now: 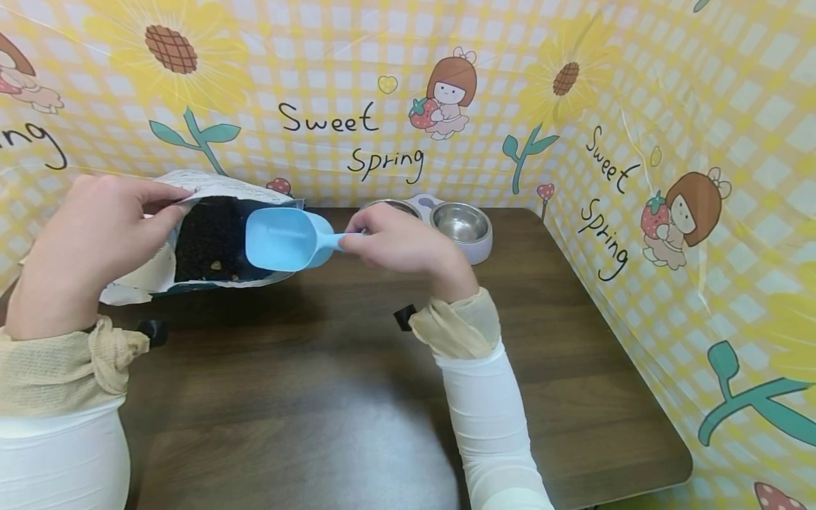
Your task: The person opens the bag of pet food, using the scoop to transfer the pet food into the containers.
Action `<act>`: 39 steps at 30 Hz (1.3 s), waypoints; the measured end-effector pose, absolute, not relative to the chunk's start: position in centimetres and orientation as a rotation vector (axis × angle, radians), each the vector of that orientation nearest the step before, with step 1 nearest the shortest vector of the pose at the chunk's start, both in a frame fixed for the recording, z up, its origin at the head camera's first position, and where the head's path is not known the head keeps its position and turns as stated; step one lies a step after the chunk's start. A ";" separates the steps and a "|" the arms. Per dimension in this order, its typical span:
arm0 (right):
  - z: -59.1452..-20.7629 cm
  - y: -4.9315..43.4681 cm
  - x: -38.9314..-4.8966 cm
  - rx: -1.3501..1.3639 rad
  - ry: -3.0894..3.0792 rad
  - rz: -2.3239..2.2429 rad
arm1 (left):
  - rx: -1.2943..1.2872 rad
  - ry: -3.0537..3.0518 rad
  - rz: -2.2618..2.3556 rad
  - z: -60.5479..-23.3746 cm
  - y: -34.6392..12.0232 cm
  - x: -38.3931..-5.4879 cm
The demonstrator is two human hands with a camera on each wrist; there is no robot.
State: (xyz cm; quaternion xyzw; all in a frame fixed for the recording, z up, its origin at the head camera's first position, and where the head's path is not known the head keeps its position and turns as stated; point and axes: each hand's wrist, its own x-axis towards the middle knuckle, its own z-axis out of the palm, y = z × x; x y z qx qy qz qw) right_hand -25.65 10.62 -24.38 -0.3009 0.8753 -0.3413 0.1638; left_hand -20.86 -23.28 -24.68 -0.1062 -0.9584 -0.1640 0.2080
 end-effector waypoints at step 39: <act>-30.8 -3.3 -23.7 -1.069 3.346 -0.033 | -0.282 -2.659 -0.468 -24.9 -23.0 -20.9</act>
